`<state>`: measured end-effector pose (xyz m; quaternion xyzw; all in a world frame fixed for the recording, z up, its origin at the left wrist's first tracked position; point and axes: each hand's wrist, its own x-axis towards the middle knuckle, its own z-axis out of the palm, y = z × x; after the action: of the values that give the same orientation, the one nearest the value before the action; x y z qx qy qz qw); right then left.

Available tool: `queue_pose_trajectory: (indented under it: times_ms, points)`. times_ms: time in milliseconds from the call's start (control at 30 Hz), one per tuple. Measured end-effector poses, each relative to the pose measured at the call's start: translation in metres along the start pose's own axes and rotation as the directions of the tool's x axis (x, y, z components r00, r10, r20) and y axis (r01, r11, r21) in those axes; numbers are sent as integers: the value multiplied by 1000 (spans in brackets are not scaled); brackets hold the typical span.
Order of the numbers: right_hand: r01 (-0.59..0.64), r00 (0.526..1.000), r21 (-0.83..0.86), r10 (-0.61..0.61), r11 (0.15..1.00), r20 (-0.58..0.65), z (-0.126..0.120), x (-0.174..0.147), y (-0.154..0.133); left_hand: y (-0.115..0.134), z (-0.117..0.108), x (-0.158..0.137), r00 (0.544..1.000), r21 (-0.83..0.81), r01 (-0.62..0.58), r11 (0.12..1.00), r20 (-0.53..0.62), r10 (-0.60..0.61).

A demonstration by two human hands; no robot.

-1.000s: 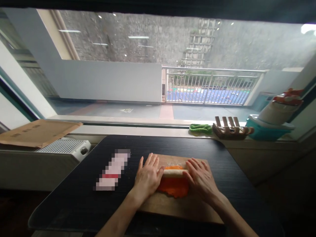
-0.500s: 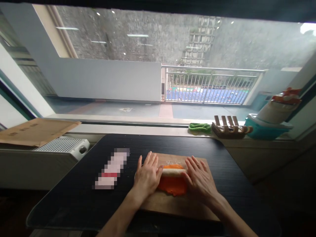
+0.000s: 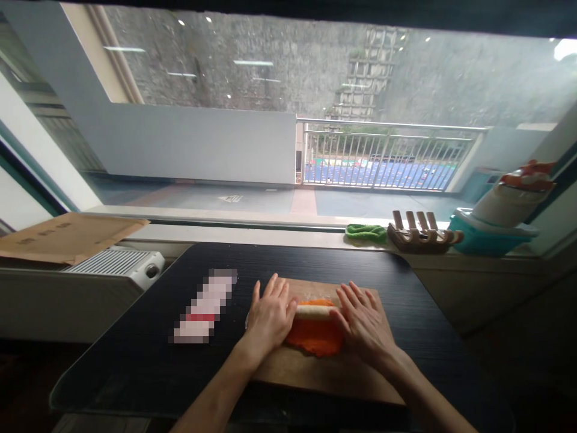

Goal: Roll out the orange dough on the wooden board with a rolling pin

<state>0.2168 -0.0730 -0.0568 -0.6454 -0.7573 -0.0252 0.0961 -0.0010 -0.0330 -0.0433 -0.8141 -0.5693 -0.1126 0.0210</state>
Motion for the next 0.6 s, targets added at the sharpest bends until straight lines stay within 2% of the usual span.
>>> queue_pose_trajectory:
  times_ms: [100, 267, 333, 533, 600]
  points:
    - [41, 999, 16, -41, 999, 3, 1, -11, 1, 2, -2, -10, 1000, -4, -12, 1000, 11, 12]
    - [-103, 993, 10, 102, 995, 62, -7, 41, 2, -3, 6, 40, 998, -8, 59, 998, 26, -58]
    - [-114, 991, 11, 113, 993, 68, -9, 48, 2, -4, 6, 48, 998, -9, 65, 998, 25, -65]
    - [30, 999, 41, -31, 999, 23, -3, -1, 0, -1, -2, -1, 1000, -12, -11, 1000, 25, 11]
    - [27, 999, 45, -28, 999, 21, -2, 1, 1, -1, -1, 1, 1000, -14, -6, 1000, 31, 6]
